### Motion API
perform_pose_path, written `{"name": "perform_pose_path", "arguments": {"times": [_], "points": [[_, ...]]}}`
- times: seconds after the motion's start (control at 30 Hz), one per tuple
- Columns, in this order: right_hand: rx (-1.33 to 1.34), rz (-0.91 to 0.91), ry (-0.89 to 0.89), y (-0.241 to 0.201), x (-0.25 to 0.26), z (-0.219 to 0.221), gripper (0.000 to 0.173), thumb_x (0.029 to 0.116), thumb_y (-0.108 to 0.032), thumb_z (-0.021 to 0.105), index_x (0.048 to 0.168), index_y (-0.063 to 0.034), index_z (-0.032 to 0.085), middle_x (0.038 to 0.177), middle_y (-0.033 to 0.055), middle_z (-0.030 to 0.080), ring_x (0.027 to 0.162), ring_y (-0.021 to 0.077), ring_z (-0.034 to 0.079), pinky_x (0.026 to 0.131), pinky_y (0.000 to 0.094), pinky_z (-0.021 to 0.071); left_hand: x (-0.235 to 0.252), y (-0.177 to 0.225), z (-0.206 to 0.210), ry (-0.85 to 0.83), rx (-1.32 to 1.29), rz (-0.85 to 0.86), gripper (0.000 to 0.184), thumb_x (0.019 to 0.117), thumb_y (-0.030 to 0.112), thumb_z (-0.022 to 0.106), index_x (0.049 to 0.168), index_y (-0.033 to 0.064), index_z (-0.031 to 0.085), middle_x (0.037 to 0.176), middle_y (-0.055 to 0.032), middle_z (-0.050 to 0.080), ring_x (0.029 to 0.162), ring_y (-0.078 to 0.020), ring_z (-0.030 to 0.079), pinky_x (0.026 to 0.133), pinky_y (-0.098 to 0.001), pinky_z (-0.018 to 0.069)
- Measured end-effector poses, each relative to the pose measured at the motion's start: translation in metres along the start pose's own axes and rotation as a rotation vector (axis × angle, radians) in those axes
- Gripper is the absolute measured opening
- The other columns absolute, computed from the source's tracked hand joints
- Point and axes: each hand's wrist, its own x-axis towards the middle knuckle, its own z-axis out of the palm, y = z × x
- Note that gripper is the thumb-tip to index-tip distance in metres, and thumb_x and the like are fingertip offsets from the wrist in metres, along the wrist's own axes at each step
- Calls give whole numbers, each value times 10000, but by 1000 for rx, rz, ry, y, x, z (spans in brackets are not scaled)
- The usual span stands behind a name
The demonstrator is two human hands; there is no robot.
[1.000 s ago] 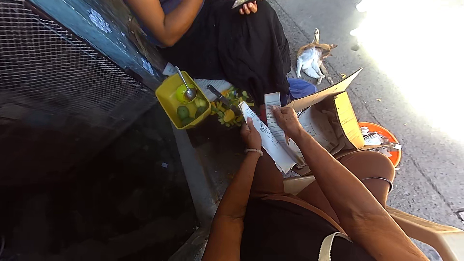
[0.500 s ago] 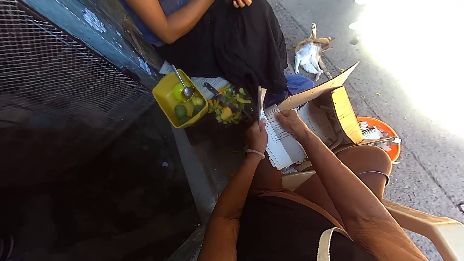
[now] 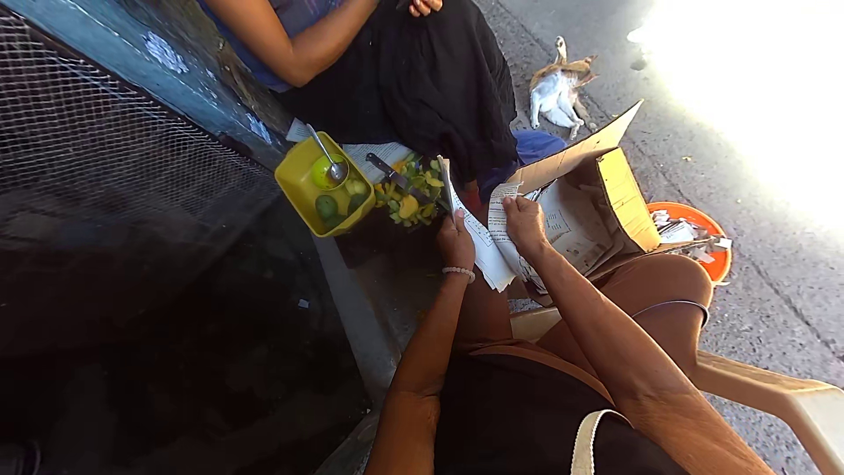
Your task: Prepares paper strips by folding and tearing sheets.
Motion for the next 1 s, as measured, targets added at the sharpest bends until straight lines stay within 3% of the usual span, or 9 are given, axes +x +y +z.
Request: {"name": "perform_pose_path", "arguments": {"times": [0.07,0.1,0.23,0.3,0.43,0.57,0.77,0.9,1.0], "points": [[6,-66,-204,-2,-7,-11,385,1082,-359,516,947,-28,659,746,115,626,618,210,601,586,427,503,1,0,-4,-7,17,4,579,1095,502,361,1207,11,647,1033,-238,693,963,-383,684,859,-586,535],[21,-57,-306,-5,-10,-16,344,1067,-348,556,1012,-34,686,783,104,662,640,184,627,622,404,538,0,0,-6,-21,16,0,576,1084,519,388,1225,19,639,1030,-234,694,954,-379,687,849,-583,539],[-119,-83,-356,-11,-14,-27,267,1057,-246,589,1002,-1,680,793,150,661,665,245,635,657,469,531,-13,5,-9,-133,59,36,547,1026,461,593,1270,-28,601,1035,-226,702,965,-353,700,881,-562,554],[-200,-137,-308,-8,-13,-27,330,1074,-268,556,913,4,651,739,150,618,639,267,608,620,483,495,-21,9,-9,-160,134,51,486,1009,409,643,1193,-41,648,983,-218,715,943,-354,708,884,-568,550],[-364,-215,-175,-3,-17,-21,398,1106,-281,472,894,26,611,777,208,599,739,380,628,670,569,480,-23,8,-6,-125,273,99,466,1089,385,481,1020,-30,683,878,-214,698,868,-370,703,814,-572,549],[-297,-192,-107,10,-22,-13,435,1112,-343,439,878,-7,585,725,183,561,647,349,590,585,535,463,-20,5,0,-112,296,78,493,1112,377,405,1064,-40,662,924,-235,696,915,-388,703,834,-566,553],[-113,-78,-18,17,-14,-7,394,1102,-298,477,920,14,633,797,194,621,718,338,629,659,552,488,-15,-3,-1,-50,190,75,478,1115,348,412,1073,-63,655,951,-255,685,926,-395,693,851,-571,546],[-121,89,325,69,16,-75,367,1058,-238,514,1059,93,671,1005,315,658,962,458,644,835,667,484,3,-19,-43,77,31,-68,560,1114,419,377,1195,-66,646,1098,-295,677,1042,-426,667,934,-604,516],[-54,167,568,71,32,-148,486,1093,-345,432,1085,98,632,1040,281,626,989,371,617,899,579,472,10,-30,-56,103,-145,-60,565,1097,477,393,1149,-28,641,1007,-231,669,904,-315,666,831,-528,547]]}}
